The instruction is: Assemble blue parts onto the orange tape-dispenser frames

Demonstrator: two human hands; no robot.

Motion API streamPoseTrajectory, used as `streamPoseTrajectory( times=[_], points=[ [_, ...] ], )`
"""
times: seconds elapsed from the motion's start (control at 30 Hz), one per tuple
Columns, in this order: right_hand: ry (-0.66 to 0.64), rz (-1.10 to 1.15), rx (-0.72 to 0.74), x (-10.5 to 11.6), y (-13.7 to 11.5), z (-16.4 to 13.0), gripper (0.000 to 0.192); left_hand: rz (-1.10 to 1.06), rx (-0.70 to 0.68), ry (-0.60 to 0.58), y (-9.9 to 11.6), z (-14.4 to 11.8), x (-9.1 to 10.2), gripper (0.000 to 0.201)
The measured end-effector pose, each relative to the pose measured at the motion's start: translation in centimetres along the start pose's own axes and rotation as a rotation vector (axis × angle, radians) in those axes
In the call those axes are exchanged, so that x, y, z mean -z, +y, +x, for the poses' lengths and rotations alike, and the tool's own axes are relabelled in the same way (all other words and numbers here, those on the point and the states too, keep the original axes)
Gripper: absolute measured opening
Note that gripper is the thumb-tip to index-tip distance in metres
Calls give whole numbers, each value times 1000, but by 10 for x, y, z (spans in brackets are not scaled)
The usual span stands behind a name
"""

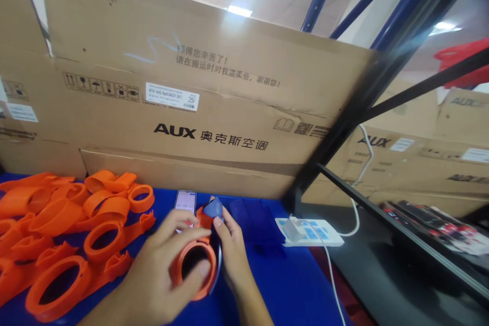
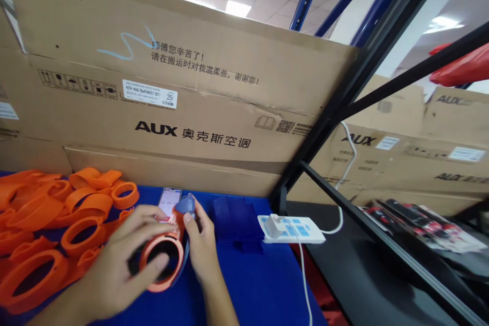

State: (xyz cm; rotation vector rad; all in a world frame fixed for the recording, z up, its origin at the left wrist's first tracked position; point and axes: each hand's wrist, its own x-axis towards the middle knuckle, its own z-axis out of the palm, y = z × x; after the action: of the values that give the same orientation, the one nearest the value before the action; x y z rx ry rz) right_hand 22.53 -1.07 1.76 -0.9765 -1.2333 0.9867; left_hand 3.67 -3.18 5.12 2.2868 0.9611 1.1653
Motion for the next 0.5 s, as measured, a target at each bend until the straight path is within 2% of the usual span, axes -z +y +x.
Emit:
streamPoseTrajectory(
  times=[0.07,0.1,0.13,0.2,0.23,0.3,0.37,0.5],
  points=[
    [17,41,-41,0,2,-3,51,-173,98,214,-16,5,5,25],
    [28,50,-63,-1,2,-6,50,-272,171,286,-25,9,5,27],
    [23,49,-80,-2,1,-8,49,-376,241,282,-32,14,4,34],
    [-65,25,-90,-7,-5,-11,46,-573,340,182,-41,21,-3,44],
    [-137,9,-82,-10,-8,-12,43,-647,367,119,-43,23,-6,44],
    [-241,-22,-46,-15,-14,-12,39,-727,393,72,-45,23,-11,37],
    [-264,-65,-20,-18,-15,-11,35,-735,412,105,-46,19,-13,32],
    [-204,-270,5,-18,-7,-10,28,-698,451,193,-51,10,-12,28]
  ],
)
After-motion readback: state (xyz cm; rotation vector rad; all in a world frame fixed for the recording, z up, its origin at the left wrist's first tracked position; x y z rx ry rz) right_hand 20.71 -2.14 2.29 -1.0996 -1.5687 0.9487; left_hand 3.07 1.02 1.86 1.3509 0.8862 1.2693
